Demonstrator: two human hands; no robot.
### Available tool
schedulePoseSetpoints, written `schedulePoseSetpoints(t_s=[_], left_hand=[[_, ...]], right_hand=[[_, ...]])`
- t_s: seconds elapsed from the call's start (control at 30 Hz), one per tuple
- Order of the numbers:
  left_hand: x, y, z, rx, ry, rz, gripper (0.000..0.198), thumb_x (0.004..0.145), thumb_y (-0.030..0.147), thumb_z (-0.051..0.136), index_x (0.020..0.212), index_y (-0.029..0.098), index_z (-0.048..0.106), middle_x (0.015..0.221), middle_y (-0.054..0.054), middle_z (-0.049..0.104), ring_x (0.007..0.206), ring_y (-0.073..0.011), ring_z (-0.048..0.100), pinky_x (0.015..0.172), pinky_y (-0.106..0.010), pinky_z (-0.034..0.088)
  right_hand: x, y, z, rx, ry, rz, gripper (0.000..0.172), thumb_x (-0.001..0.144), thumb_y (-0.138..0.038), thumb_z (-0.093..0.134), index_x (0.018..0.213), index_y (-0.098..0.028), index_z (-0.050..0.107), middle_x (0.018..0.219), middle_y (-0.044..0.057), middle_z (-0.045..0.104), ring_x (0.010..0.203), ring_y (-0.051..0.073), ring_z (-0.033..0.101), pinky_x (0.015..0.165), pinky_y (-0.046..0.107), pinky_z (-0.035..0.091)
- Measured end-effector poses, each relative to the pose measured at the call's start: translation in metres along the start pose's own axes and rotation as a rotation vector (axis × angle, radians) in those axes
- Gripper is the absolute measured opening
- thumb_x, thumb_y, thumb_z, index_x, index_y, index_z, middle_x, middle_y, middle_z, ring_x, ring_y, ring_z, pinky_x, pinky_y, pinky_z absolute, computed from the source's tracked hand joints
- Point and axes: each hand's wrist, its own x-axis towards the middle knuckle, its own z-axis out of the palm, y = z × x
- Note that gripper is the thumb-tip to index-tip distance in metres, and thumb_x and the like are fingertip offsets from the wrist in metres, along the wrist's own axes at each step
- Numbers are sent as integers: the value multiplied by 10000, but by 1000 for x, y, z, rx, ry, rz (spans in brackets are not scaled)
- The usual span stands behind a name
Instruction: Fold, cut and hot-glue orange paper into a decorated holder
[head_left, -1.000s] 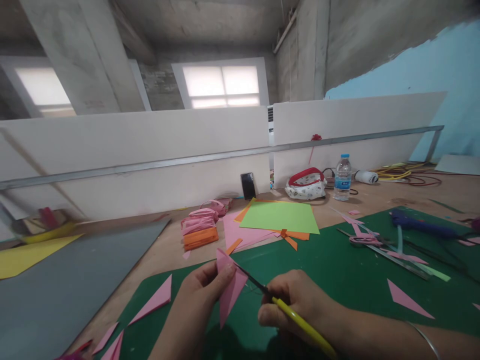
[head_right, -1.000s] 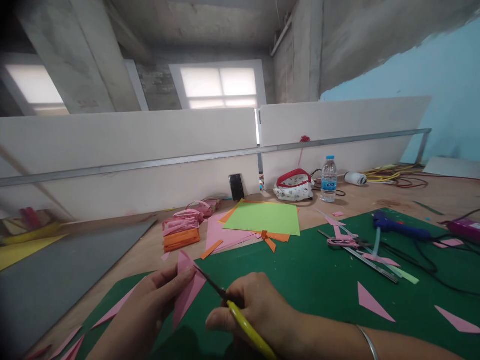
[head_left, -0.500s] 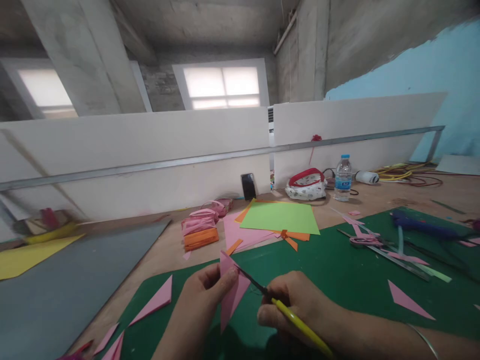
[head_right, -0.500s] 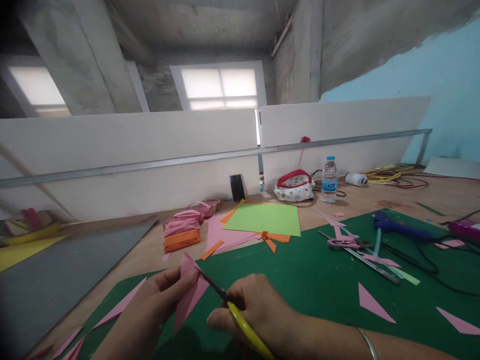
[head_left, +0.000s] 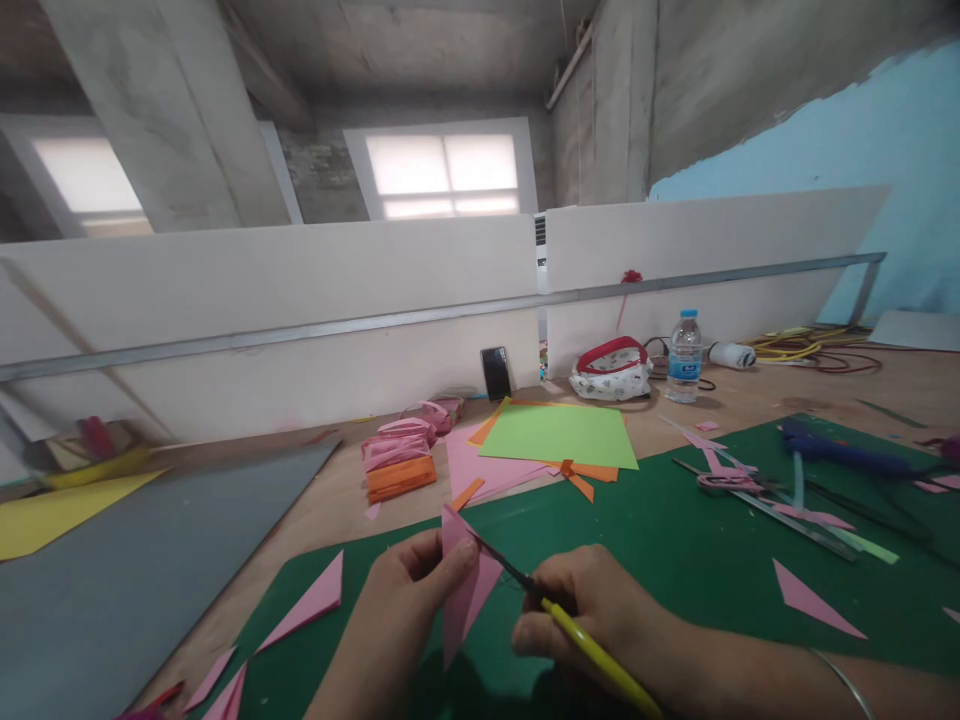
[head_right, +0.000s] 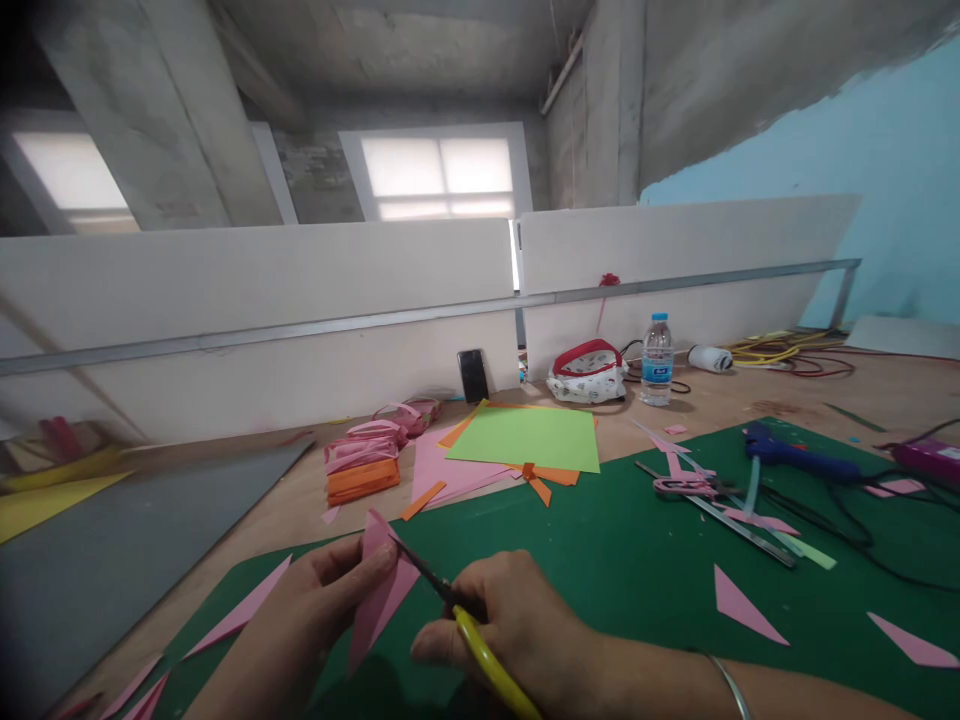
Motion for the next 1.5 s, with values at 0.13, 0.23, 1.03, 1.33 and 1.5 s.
schedulePoseSetpoints(t_s=[0.13,0.23,1.03,1.33,1.5], left_hand=[[0,0,-1,9,6,-2,351,687,483,652,796,152,696,699,-26,661,684,-207,576,639,-297,441],[2,0,-1,13,11,1,337,683,472,658,770,149,692,684,-21,655,662,-193,561,633,-288,429],[-2,2,0,-28,-40,-16,289,674,440,677,713,154,672,678,-18,650,670,-185,563,642,-271,421],[-2,2,2,-21,-64,-37,298,674,447,673,713,152,682,671,-33,657,671,-201,574,621,-281,430],[-1,0,2,-3,-87,-47,308,671,452,678,659,144,671,610,-12,621,572,-148,511,540,-245,387]], right_hand=[[0,-1,0,-15,-2,12,206,709,-306,636,612,-143,559,443,-57,440,379,61,429,333,130,252],[0,0,0,-8,-3,19,216,702,-316,642,605,-142,558,443,-53,451,378,63,429,332,131,260],[-1,2,2,10,10,-9,217,685,-330,662,639,-136,576,473,-52,468,437,71,432,386,155,285],[-1,2,3,-72,9,21,133,709,-263,593,686,-132,588,506,-49,480,439,62,441,390,142,281],[-1,4,3,-160,65,-57,91,707,-206,532,648,-141,557,531,-44,472,485,69,459,412,134,297]])
